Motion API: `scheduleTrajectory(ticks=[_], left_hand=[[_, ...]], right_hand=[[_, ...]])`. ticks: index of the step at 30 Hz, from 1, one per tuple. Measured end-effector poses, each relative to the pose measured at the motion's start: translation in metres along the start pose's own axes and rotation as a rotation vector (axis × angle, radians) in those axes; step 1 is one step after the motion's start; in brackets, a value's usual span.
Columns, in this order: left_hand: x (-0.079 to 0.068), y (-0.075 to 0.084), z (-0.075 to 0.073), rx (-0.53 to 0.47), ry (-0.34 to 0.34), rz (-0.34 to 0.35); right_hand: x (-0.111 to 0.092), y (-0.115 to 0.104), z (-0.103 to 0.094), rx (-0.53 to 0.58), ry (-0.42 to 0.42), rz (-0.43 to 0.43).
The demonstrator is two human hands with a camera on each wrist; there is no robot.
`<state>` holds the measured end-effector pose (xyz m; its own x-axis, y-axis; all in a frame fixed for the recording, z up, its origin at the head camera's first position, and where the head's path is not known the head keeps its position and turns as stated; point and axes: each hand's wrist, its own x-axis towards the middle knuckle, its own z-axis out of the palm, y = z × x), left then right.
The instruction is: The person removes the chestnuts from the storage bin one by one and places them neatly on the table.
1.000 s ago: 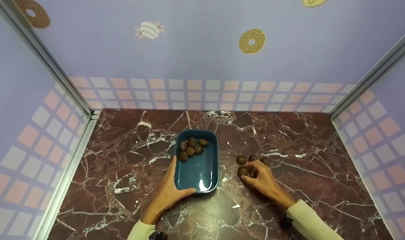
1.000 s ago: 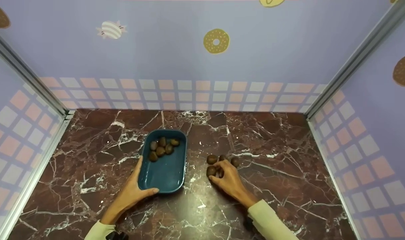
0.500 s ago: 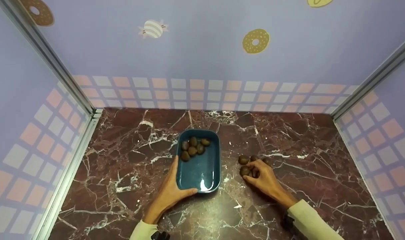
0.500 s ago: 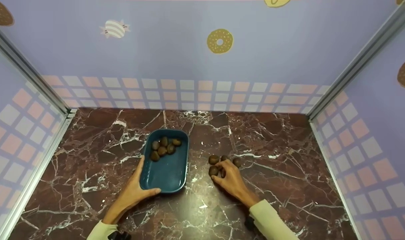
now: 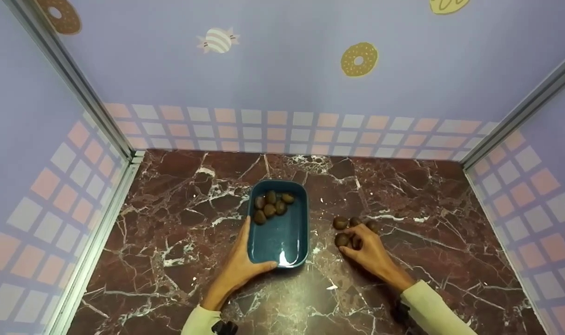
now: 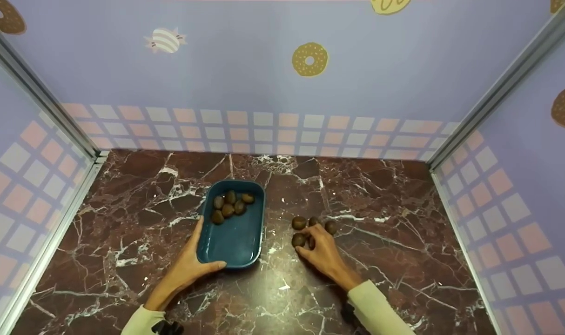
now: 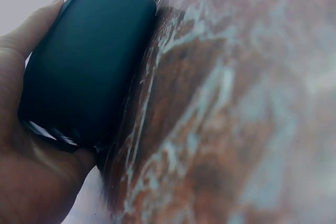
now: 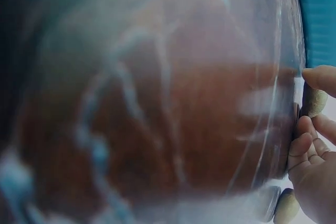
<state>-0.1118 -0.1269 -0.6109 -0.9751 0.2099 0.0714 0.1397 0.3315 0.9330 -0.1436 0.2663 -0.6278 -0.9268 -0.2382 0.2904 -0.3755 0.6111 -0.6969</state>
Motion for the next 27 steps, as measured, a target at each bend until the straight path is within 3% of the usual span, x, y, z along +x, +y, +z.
scheduleTrajectory(ticks=[12, 17, 27], left_hand=[[0.001, 0.0, -0.001, -0.041, -0.019, -0.024], [0.0, 0.0, -0.003, -0.034, -0.026, -0.041], [-0.001, 0.003, -0.004, -0.015, -0.038, -0.055]], right_hand=[[0.002, -0.01, -0.009, 0.078, 0.007, 0.019], [0.012, -0.022, -0.017, 0.1, 0.029, -0.005], [0.039, -0.049, -0.022, 0.123, -0.025, -0.082]])
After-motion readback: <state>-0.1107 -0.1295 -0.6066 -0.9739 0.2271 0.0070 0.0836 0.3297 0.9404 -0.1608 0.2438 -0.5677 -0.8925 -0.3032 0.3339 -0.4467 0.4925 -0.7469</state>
